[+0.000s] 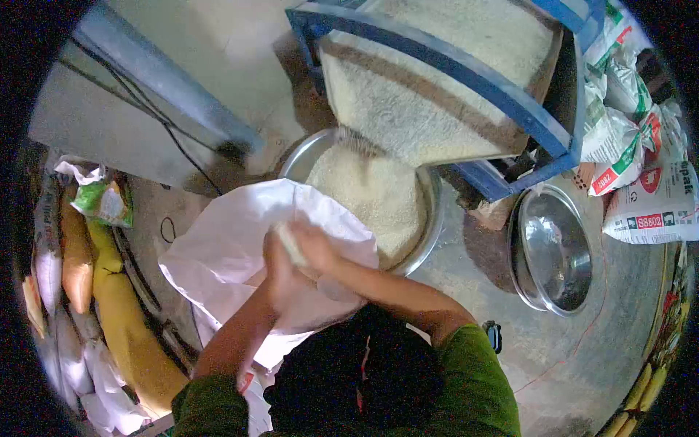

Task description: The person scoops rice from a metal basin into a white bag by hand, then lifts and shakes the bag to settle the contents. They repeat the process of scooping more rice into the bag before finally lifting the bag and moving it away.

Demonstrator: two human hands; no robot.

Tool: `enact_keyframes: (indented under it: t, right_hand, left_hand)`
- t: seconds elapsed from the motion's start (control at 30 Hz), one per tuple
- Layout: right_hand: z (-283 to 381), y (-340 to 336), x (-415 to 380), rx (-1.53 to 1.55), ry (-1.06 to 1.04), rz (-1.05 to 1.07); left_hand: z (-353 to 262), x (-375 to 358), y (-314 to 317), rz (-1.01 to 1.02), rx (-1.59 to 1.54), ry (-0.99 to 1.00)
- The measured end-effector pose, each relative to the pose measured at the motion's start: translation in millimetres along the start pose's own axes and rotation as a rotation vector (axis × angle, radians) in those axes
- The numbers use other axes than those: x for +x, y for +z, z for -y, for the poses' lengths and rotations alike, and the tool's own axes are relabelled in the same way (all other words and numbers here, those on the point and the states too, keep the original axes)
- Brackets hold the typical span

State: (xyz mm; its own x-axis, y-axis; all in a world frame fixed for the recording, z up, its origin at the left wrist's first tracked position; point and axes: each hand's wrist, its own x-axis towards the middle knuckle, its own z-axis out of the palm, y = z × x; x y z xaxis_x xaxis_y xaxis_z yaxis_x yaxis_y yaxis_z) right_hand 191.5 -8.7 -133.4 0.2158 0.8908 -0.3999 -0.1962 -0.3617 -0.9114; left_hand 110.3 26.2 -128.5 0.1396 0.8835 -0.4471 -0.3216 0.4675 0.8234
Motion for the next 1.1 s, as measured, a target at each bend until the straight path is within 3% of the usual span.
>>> enact_keyframes:
  t: [0.1,0.17,0.23,0.3,0.37,0.43,0.5,0.57,0.63,0.67,0.7,0.77,0.8,0.87,0.9,0.93,0.97,1.03,1.1]
  right_hand:
    - [-34.2,10.1,-9.8,-0.159,-0.116,0.094]
    - [-29.8,-22.4,-6.3,-0.285,-0.468,0.303]
    - [-28.9,-55.8,5.3,-0.070,-0.443,0.048]
    - [-29.6,-98.1,13.1,-0.155,-0.203,-0.258]
    - [-51.3,-141.7,32.2,-0.300,-0.312,-0.621]
    - [-74.5,-178.6,44.8,-0.260,-0.175,-0.657]
    - [-146.8,-210.9,75.3,-0.633,-0.180,-0.671]
    - [-143.2,-206.8,82.7,-0.469,-0.294,-0.647]
    - [-102.8,-179.4,66.7,-0.218,-0.229,-0.665]
    - [-201.7,-193.2,111.3,-0.438,-0.310,-0.829]
    - [-232.5,-193.8,125.4,-0.442,-0.293,-0.827]
    - [-251.2,-182.5,147.6,-0.036,-0.437,-0.569]
    - [-150.8,-168.3,96.0,0.131,-0.186,-0.545]
    - [-142.9,-158.0,105.3,0.295,-0.141,-0.660]
    - [-141.9,-156.3,107.1,0.460,-0.087,-0.772]
    - [-143.6,-150.0,103.7,0.214,0.010,-0.669]
    - [-144.4,-148.8,98.9,0.215,0.008,-0.674]
    - [-49.2,-124.3,59.8,0.942,-0.091,-0.611]
    - [-30.8,-113.6,50.3,0.824,-0.190,-0.556]
  left_hand:
    - [-56.0,-23.4,-15.6,-0.026,0.091,-0.552]
    - [-81.4,-33.8,5.0,-0.088,0.278,-0.580]
    - [-81.7,-28.0,18.3,-0.150,0.464,-0.608]
    - [-62.3,-15.7,31.8,0.287,0.405,-0.364]
    - [-18.3,11.5,49.0,0.346,0.448,-0.281]
    - [34.4,38.3,90.6,0.373,0.579,-0.074]
    - [94.3,67.1,123.2,0.270,0.778,0.092]
    - [171.9,107.4,132.4,0.109,1.124,0.466]
    - [205.2,112.2,130.8,0.004,1.145,0.548]
    - [214.7,110.0,129.3,-0.106,1.163,0.626]
    - [209.8,101.1,129.4,-0.103,1.169,0.610]
    - [177.2,81.9,138.1,0.050,0.919,0.191]
    - [173.4,81.1,138.3,0.048,0.915,0.199]
    - [166.2,76.8,138.5,-0.174,0.625,0.060]
    - [164.1,78.1,136.1,-0.173,0.619,0.063]
    - [160.4,80.3,131.5,-0.149,0.445,-0.019]
    - [158.1,79.1,127.1,-0.124,0.274,-0.102]
    - [132.3,60.6,131.6,-0.146,0.185,-0.112]
    - [100.1,43.7,129.3,-0.005,0.002,-0.084]
